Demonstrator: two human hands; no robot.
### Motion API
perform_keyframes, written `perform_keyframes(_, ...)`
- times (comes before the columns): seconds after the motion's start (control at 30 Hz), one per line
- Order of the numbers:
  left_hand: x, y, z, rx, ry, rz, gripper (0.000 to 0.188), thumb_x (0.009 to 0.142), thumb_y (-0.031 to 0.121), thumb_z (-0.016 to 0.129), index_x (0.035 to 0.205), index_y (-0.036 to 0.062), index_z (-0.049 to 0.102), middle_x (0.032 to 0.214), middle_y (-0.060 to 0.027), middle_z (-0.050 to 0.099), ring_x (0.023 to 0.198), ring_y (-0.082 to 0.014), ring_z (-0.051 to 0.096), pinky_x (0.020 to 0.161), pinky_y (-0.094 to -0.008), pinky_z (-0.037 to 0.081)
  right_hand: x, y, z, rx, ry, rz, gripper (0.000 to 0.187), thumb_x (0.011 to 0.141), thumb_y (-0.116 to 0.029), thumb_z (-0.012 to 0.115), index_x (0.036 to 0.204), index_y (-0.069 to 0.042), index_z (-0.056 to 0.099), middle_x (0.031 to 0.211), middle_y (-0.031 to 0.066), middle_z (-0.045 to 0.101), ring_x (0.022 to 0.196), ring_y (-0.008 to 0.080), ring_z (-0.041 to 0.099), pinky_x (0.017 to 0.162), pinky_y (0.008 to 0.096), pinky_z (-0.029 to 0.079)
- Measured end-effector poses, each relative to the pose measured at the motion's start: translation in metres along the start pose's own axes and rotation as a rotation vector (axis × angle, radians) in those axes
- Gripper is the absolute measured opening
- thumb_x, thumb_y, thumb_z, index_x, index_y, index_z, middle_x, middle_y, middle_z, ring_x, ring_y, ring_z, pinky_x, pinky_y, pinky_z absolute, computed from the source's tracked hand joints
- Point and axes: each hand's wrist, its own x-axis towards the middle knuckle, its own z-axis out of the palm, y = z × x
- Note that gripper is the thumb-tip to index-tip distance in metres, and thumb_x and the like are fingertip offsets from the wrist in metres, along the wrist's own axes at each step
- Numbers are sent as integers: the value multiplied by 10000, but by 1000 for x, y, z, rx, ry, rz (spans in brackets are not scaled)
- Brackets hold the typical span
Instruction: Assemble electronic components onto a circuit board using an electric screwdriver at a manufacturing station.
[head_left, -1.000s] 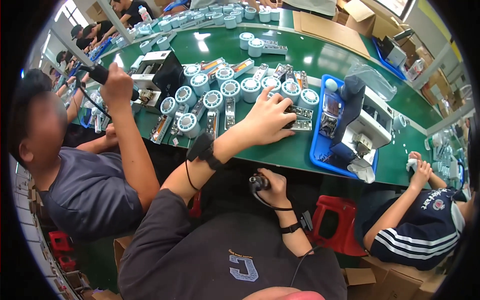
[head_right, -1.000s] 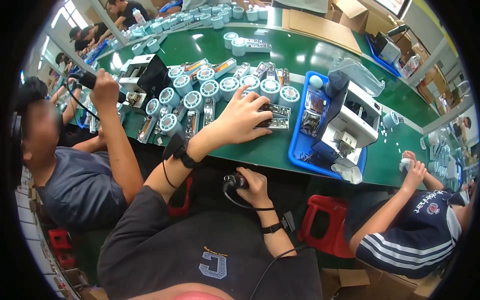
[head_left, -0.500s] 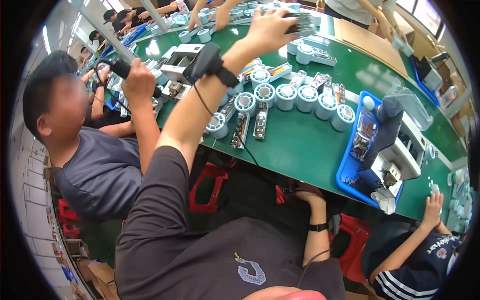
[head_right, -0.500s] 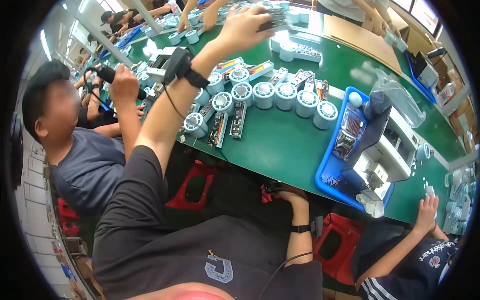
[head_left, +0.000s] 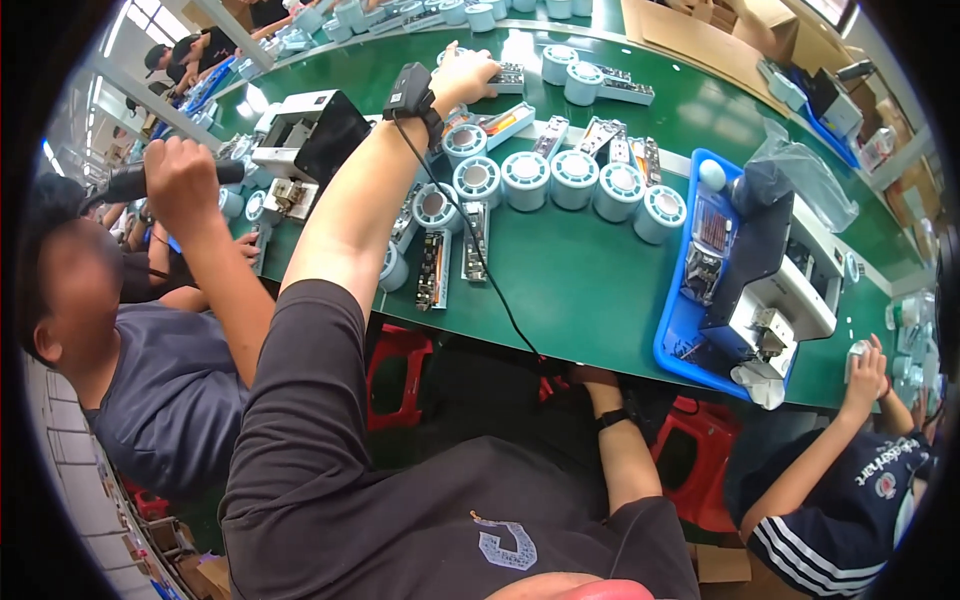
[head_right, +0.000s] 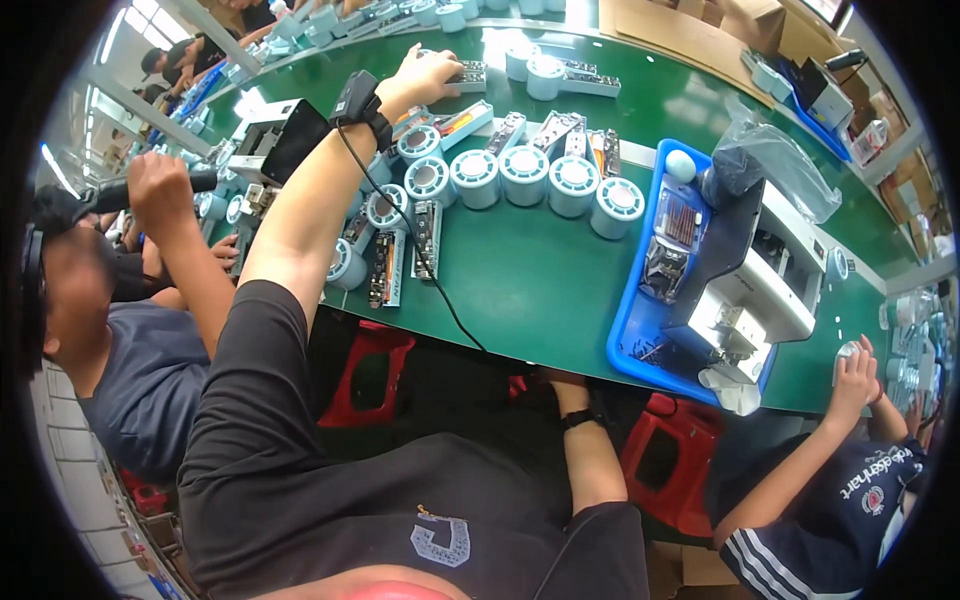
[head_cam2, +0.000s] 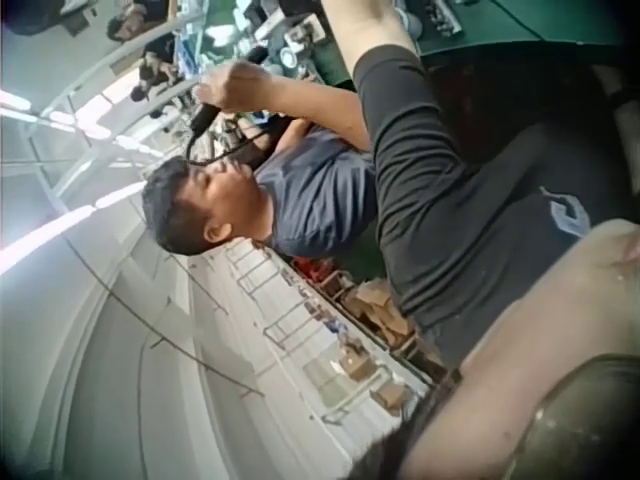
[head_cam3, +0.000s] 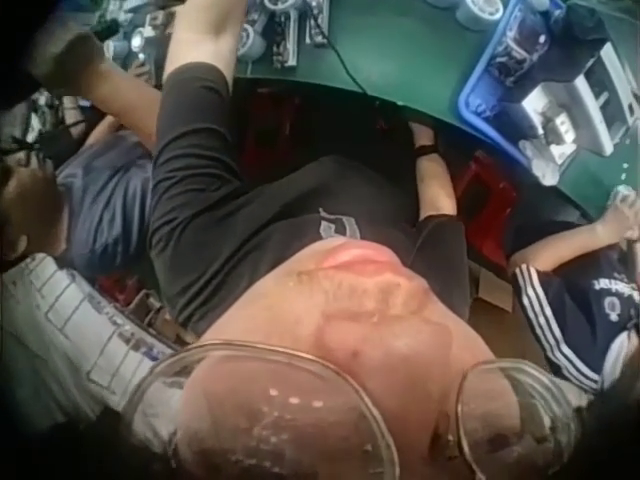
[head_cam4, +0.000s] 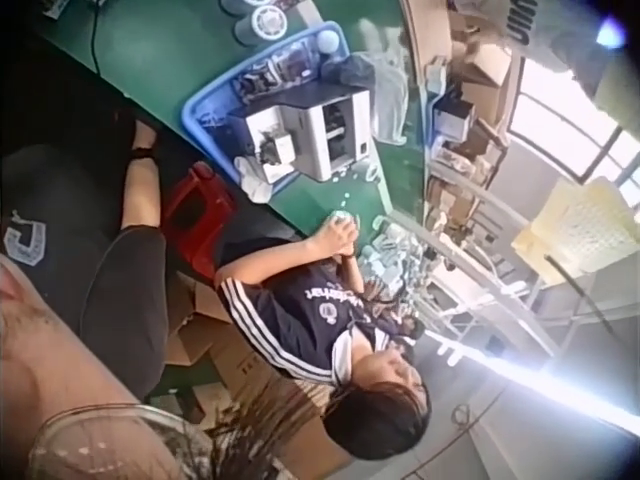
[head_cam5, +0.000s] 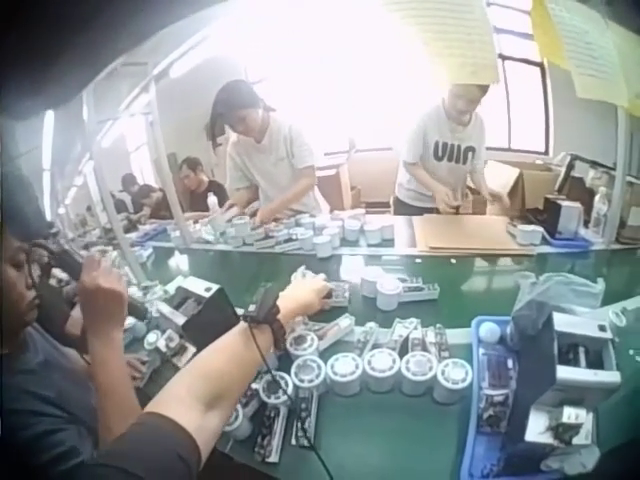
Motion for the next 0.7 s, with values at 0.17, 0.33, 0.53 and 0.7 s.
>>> perform_keyframes(0.17, 6, 32, -28, 66, 25, -26, 370, 861, 362, 777, 1193, 206, 724, 1218, -95, 689, 1210, -301, 634, 1125, -677, 321, -1, 7, 42, -35, -93, 60, 659, 775, -139, 774, 1398, -100, 564, 1434, 197, 562, 1329, 407, 534, 1064, 506, 475)
perform_keyframes(0.33, -5, 149, -105, -427, 348, 299, 341, 923, 455, 650, 1052, 150, 735, 944, -128, 752, 910, -380, 709, 856, -497, 516, 15, 8, 37, 70, -416, 153, 900, 732, -153, 824, 1545, -140, 437, 1570, 205, 451, 1425, 425, 454, 1129, 530, 439)
perform_keyframes(0.53, -72, 269, -126, -146, 241, 495, 548, 911, 597, 645, 1009, 66, 736, 838, -157, 731, 833, -371, 706, 891, -477, 482, 27, -9, 7, 104, -601, 116, 848, 740, -130, 812, 1518, -143, 474, 1528, 205, 500, 1385, 420, 505, 1088, 527, 480)
perform_keyframes(0.7, -83, 304, -106, -57, 252, 355, 306, 872, 419, 702, 932, 134, 797, 969, -88, 763, 945, -278, 723, 985, -526, 417, 27, -23, -27, 198, -726, 164, 755, 758, -142, 798, 1464, -149, 532, 1445, 213, 571, 1317, 417, 570, 1031, 523, 525)
